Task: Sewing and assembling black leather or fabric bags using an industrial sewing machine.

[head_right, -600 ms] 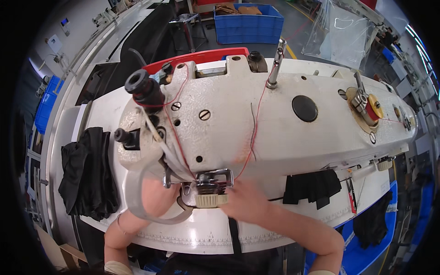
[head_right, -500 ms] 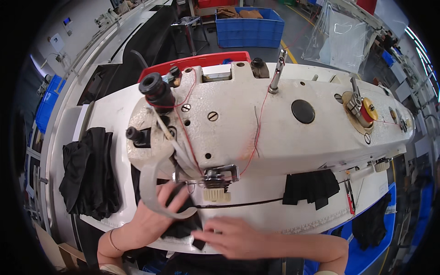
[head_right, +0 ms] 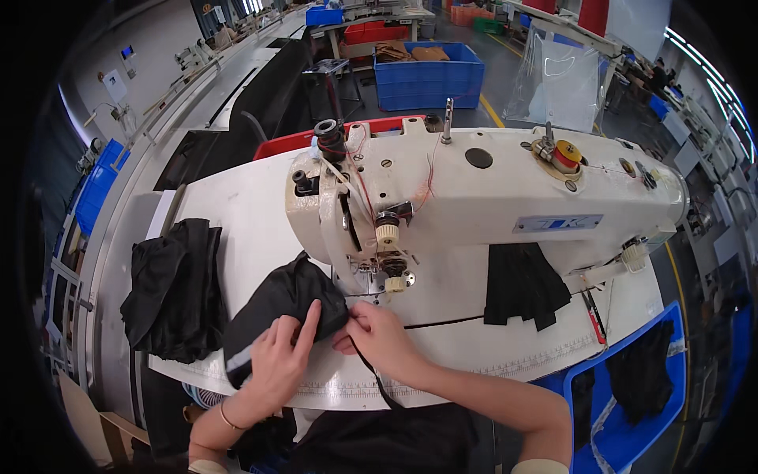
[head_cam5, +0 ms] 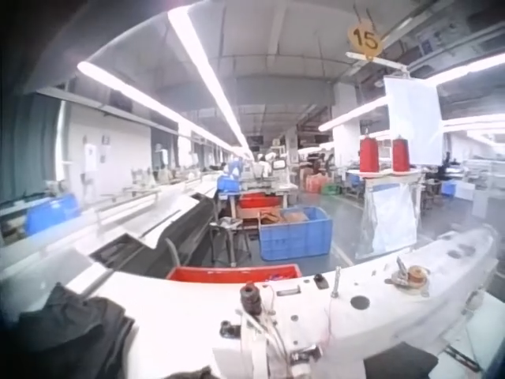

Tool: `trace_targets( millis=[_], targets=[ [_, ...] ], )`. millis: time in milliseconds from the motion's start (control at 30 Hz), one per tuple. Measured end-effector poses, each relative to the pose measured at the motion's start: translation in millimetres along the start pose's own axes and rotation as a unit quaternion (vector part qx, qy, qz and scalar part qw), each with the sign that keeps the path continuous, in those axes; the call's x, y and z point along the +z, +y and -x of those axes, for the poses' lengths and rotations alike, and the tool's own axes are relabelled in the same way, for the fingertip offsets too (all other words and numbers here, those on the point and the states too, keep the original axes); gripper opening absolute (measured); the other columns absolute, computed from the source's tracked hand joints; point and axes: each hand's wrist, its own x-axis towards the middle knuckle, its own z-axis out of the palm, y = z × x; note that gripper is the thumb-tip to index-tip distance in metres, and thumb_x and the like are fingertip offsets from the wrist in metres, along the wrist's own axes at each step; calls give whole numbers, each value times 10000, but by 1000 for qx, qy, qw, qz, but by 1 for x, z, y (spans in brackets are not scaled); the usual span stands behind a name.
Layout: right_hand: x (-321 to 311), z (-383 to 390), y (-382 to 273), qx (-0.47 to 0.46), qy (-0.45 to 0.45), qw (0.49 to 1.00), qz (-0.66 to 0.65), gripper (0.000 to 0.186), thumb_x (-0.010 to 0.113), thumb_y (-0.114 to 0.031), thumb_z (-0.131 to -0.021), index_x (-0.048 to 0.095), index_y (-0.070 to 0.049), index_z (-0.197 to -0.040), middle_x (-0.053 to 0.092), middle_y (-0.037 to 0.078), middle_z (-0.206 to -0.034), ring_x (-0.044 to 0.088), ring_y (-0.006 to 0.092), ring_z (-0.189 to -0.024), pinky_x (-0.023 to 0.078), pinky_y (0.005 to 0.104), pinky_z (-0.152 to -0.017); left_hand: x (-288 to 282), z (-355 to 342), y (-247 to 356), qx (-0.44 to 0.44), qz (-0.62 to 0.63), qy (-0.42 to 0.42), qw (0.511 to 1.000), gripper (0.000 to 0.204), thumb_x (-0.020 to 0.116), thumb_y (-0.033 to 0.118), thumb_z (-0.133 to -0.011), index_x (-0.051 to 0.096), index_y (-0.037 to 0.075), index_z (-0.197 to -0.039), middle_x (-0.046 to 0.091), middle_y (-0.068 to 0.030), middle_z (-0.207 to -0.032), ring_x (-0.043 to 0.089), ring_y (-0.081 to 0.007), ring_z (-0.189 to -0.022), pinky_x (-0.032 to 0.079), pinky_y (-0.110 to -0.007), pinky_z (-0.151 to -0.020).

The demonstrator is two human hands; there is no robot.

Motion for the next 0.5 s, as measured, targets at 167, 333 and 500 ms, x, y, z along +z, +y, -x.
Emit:
trace_targets(
  millis=[167, 333, 500],
  targets=[
    [3, 0, 16, -37, 32, 999, -1, 204, 475, -98, -954, 608, 57, -948, 642, 91, -862, 637, 138, -742, 530, 256, -668, -13, -2, 6, -136, 250, -76, 956, 586, 703, 241, -760, 504, -30, -1240, 498, -147, -1088, 494, -304, -992, 437, -381, -844],
    [5, 19, 6, -18, 70, 997, 21, 193, 534, -107, -924, 637, 52, -884, 605, 30, -709, 560, 98, -568, 439, 255, -523, 22, -49, -27, -68, 421, 17, 905, 636, 729, 280, -758, 469, -25, -1253, 518, -153, -1175, 484, -313, -1119, 379, -401, -960],
    [-25, 20, 6, -155, 112, 893, 406, 147, 571, -86, -883, 621, 52, -885, 583, 45, -655, 530, 94, -533, 413, 273, -494, 33, -37, -20, -60, 286, -123, 948, 716, 702, 416, -748, 472, -31, -1259, 543, -108, -956, 529, -260, -931, 378, -398, -917]
  ],
)
